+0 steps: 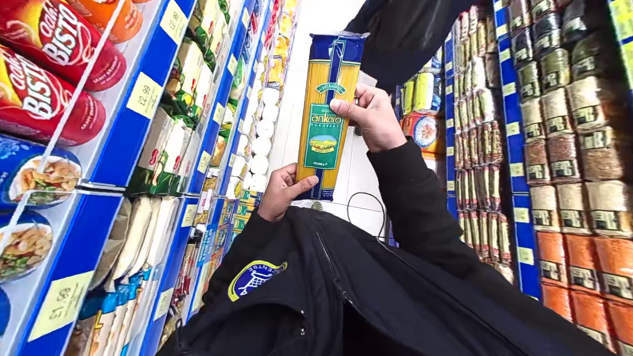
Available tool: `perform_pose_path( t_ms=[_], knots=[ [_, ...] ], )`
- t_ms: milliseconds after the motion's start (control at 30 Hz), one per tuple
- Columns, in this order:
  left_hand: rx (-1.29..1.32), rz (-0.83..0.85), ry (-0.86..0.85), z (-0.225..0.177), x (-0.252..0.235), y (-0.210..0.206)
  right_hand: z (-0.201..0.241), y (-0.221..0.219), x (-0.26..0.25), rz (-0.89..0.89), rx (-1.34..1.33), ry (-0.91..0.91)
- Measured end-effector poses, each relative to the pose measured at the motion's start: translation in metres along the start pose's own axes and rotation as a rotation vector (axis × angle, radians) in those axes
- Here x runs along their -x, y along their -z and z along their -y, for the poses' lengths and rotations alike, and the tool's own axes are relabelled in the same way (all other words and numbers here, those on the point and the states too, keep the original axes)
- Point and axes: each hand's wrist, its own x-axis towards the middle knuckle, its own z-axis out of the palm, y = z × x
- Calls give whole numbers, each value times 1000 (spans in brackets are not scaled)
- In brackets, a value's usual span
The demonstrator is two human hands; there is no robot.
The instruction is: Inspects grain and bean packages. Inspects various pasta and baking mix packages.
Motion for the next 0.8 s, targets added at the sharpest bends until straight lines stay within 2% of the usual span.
perform_pose_path(
  t_ms=[200,533,667,800],
  knots=[
    [-16,-107,-93,26,13,-53,3,35,16,123,-38,23],
    [17,-411,-268,121,31,-202,7,143,67,520,-71,-31],
    [-19,-473,-302,142,47,-243,10,165,89,607,-119,-63],
    [-37,-541,-347,153,65,-272,5,172,116,623,-149,-61]
  ],
)
